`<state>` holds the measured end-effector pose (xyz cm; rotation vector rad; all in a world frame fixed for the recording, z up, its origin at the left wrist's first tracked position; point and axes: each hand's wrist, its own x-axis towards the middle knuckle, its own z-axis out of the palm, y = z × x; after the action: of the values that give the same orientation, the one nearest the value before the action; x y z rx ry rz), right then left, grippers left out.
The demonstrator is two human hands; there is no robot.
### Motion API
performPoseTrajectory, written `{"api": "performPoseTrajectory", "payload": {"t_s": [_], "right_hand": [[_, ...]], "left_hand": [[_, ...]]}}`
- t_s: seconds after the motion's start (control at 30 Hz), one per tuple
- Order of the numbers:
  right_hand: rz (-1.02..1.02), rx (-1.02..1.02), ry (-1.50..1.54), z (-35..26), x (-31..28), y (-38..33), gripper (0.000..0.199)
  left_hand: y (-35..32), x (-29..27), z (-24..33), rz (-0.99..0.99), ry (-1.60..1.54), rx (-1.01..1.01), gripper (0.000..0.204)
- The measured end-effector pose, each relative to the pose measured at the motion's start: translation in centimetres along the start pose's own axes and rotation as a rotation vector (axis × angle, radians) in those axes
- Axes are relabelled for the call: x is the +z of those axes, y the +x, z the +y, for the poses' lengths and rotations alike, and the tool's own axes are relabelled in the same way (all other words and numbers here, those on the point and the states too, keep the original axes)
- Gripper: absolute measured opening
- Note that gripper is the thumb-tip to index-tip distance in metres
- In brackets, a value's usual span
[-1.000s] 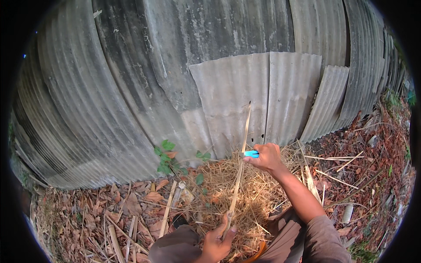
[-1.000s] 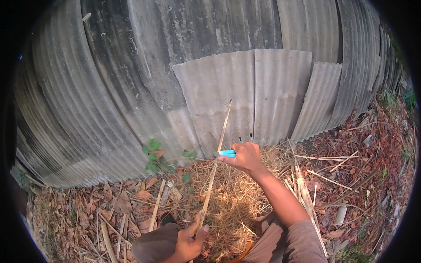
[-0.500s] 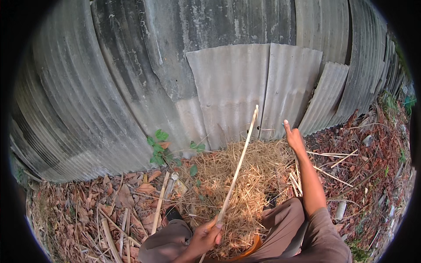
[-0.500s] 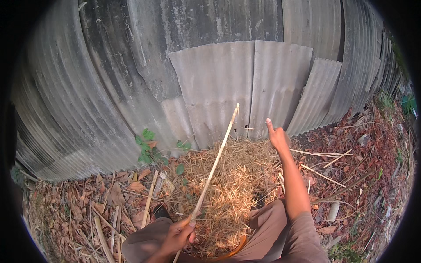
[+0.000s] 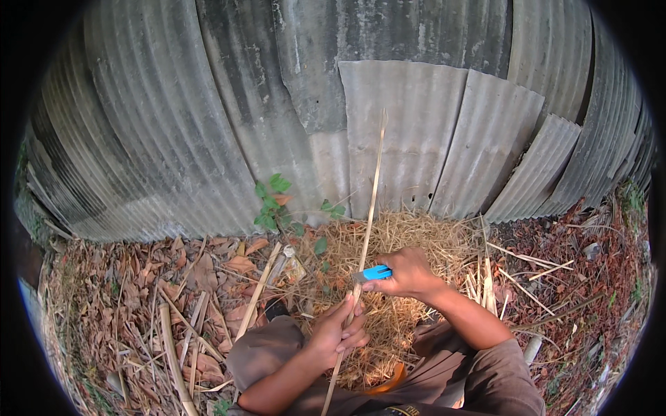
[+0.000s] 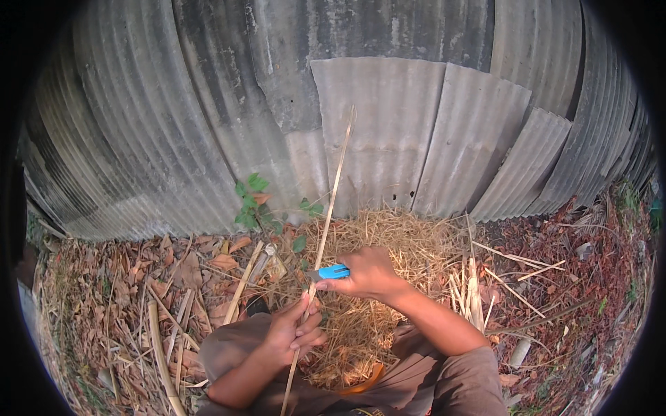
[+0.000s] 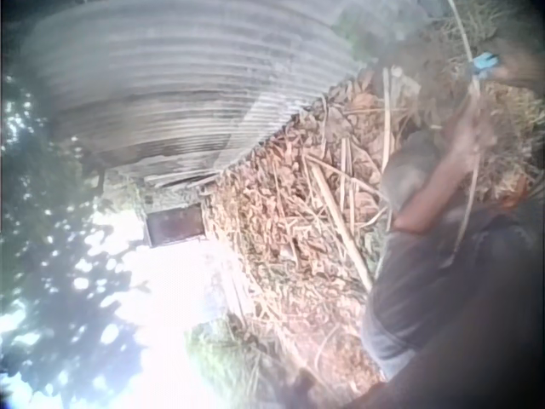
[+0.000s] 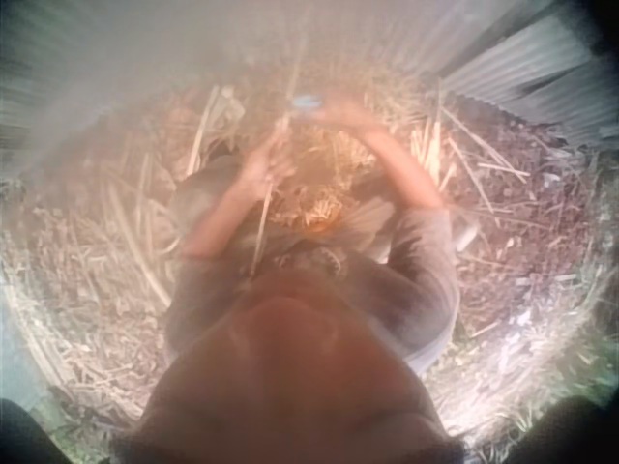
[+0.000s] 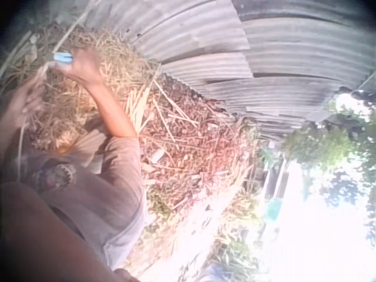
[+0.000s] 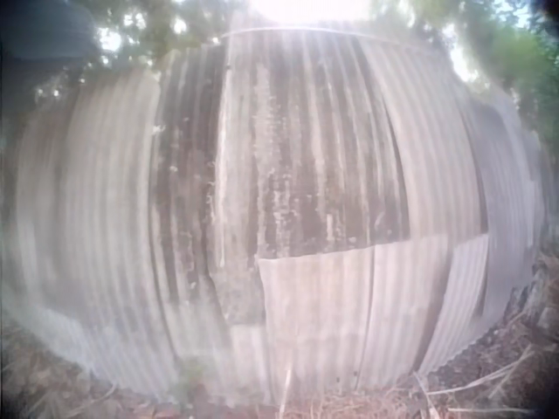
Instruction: The person sits on the ground and uses a utility knife to shave thin strips from a long, thin stick. They hold the stick with one hand and carefully scrape the blade along its length to remove the outer layer, creating fine shavings.
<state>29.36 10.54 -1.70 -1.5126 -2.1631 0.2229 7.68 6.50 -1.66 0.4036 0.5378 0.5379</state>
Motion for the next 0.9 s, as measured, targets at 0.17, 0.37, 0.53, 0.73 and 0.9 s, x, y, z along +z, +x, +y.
{"api": "performPoseTrajectory", "payload": {"t_s": [0.17, 0.37, 0.53, 0.73, 0.9], "right_hand": [[0.142, -0.113, -0.092, 0.3, -0.7, -0.2, 0.071], [0.292, -0.111, -0.178, 3.1, -0.3, 0.5, 0.069], [0.344, -0.207, -0.204, 3.9, -0.3, 1.2, 0.072], [0.49, 0.254, -0.235, 8.9, -0.7, 2.1, 0.084], [0.569, 0.644, -0.13, 17.8, -6.4, -0.4, 0.088]], "left_hand": [[-0.3, 1.0, -0.2, -0.01, 0.02, -0.014, 0.033], [-0.7, 2.0, -0.9, 0.022, 0.062, -0.035, 0.035], [-0.6, 2.1, -1.4, 0.055, 0.163, -0.004, 0.035], [-1.8, 2.2, -3.4, 0.017, 0.252, -0.064, 0.034], [-2.3, 1.5, -6.5, -0.044, 0.417, -0.17, 0.031]]}}
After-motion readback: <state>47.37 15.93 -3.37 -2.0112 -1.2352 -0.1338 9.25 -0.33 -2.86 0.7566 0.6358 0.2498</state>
